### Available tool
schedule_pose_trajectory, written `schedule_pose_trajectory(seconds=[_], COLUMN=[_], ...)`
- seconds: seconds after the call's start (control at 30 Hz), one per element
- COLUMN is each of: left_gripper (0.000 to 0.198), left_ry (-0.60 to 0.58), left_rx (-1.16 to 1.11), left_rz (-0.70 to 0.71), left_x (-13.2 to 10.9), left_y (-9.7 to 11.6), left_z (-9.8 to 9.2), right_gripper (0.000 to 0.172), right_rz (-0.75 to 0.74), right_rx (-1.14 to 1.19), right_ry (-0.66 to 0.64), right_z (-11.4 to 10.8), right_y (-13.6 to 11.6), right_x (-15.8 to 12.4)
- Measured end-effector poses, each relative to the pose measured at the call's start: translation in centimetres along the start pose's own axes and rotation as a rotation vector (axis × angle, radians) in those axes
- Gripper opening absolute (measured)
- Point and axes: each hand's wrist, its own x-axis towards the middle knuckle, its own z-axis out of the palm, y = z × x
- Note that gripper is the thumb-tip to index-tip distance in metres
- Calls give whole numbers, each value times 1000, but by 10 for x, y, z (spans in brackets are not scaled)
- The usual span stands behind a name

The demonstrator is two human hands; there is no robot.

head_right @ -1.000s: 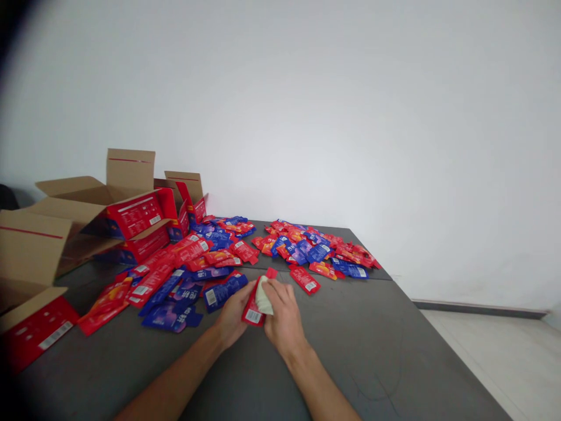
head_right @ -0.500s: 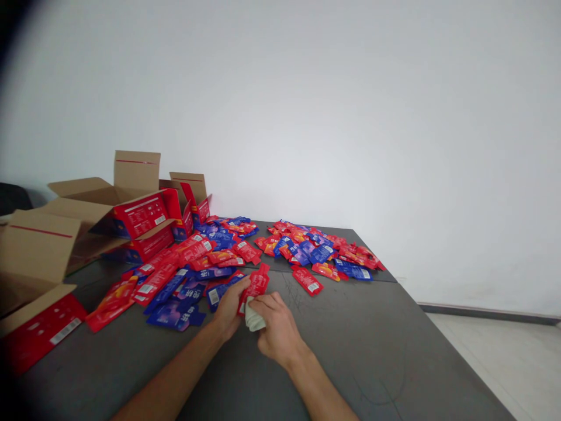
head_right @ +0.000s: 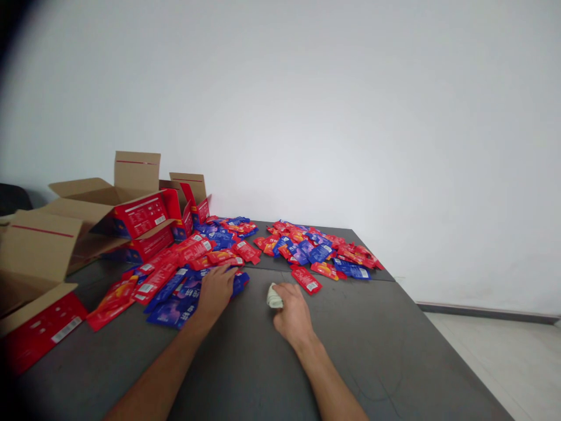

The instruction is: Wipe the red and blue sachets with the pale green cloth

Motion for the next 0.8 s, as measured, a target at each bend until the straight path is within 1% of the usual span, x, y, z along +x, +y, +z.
schedule_pose_trajectory(seconds=[0.1, 0.2, 0.27, 0.33, 0.43, 0.53, 0.67, 0.73, 0.8], left_gripper=[32, 32, 33, 34, 36, 40, 49, 53, 52], left_ry=[-106, -138, -112, -110, -175, -257, -380, -452, -513], left_rx=[114, 163, 117, -13, -269, -404, -448, -447, -433], left_rz=[-29, -49, -30, 31, 157, 275, 330, 342, 340], left_x=[-6, -7, -5, -4, -3, 0, 10, 16, 19], left_y=[3, 6, 11, 20, 41, 70, 112, 131, 144], left_z=[4, 9, 15, 26, 48, 73, 101, 111, 117], right_gripper=[64, 62, 61, 59, 59, 58, 49, 42, 36], right_rz=[8, 27, 49, 77, 139, 236, 316, 334, 349], right_rx=[-26, -46, -65, -96, -179, -251, -276, -292, -309], right_ry=[-29, -24, 8, 52, 132, 186, 263, 308, 334], right_z=[-1, -3, -6, -11, -20, -30, -41, -44, -45], right_y=[-3, -2, 2, 9, 24, 42, 68, 78, 85], right_x=[0, 0, 0, 1, 2, 1, -2, -4, -6])
